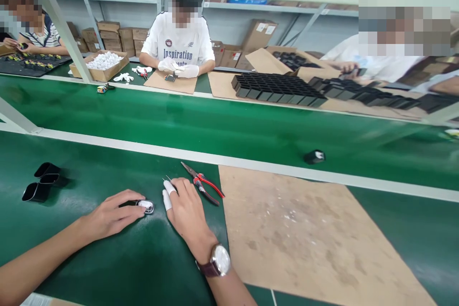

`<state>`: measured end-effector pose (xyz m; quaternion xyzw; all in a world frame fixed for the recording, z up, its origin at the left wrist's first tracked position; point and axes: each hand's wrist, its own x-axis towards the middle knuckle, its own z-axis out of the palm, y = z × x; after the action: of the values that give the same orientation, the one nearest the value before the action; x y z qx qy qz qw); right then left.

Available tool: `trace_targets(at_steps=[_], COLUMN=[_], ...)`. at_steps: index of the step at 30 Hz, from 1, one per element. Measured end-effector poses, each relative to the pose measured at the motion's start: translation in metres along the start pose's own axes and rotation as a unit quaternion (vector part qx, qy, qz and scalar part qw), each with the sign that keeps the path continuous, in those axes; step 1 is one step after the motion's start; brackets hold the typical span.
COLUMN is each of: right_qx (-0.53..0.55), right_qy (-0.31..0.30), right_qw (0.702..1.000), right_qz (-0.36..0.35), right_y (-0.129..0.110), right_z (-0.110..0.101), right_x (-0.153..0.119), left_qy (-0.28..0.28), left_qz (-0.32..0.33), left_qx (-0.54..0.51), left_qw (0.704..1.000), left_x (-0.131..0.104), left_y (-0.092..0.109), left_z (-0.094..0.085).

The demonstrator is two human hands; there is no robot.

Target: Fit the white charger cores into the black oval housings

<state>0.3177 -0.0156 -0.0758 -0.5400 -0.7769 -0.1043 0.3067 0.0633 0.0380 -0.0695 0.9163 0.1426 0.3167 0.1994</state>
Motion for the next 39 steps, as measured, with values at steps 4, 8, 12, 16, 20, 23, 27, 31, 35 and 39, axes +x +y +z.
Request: trace_targets(at_steps=[4,8,12,16,20,23,27,31,35,39], right_qx=[0.058,0.092,0.093,0.095,0.097,0.092,0.082,0.072,0.066,0.073], right_qy=[-0.009,-0.005,-0.008,-0.022,-0.049,-0.079,-0.105,-0.116,-0.108,-0.108], right_qw=[0.998,0.995,0.994,0.993,0.991,0.99,0.988,0.988,0.989,0.989], right_qz=[-0.017,-0.033,-0.051,-0.067,-0.073,-0.077,-0.076,-0.073,-0.071,-0.072], right_y=[-0.007,-0.01,-0.013,-0.017,-0.02,-0.023,-0.025,-0.025,-0.024,-0.021], right_z=[0.001,0.006,0.011,0.015,0.017,0.016,0.012,0.009,0.012,0.013], right_x=[-0.001,-0.004,-0.007,-0.01,-0.013,-0.013,-0.011,-0.011,-0.014,-0.014], left_qy=[0.013,0.087,0.171,0.217,0.233,0.222,0.146,0.15,0.2,0.185], left_qz=[-0.055,-0.304,-0.459,-0.468,-0.47,-0.464,-0.425,-0.369,-0.375,-0.382], left_qx=[-0.041,-0.306,-0.532,-0.57,-0.566,-0.552,-0.386,-0.083,0.057,0.124], left_qw=[0.998,0.898,0.691,0.64,0.636,0.656,0.806,0.913,0.904,0.897], left_x=[0.003,0.011,0.02,0.025,0.024,0.024,0.033,0.066,0.1,0.111], left_y=[0.003,-0.005,-0.013,-0.016,-0.015,-0.013,-0.024,-0.071,-0.128,-0.152], left_z=[0.005,0.004,-0.007,-0.011,-0.008,-0.006,-0.01,-0.04,-0.079,-0.092])
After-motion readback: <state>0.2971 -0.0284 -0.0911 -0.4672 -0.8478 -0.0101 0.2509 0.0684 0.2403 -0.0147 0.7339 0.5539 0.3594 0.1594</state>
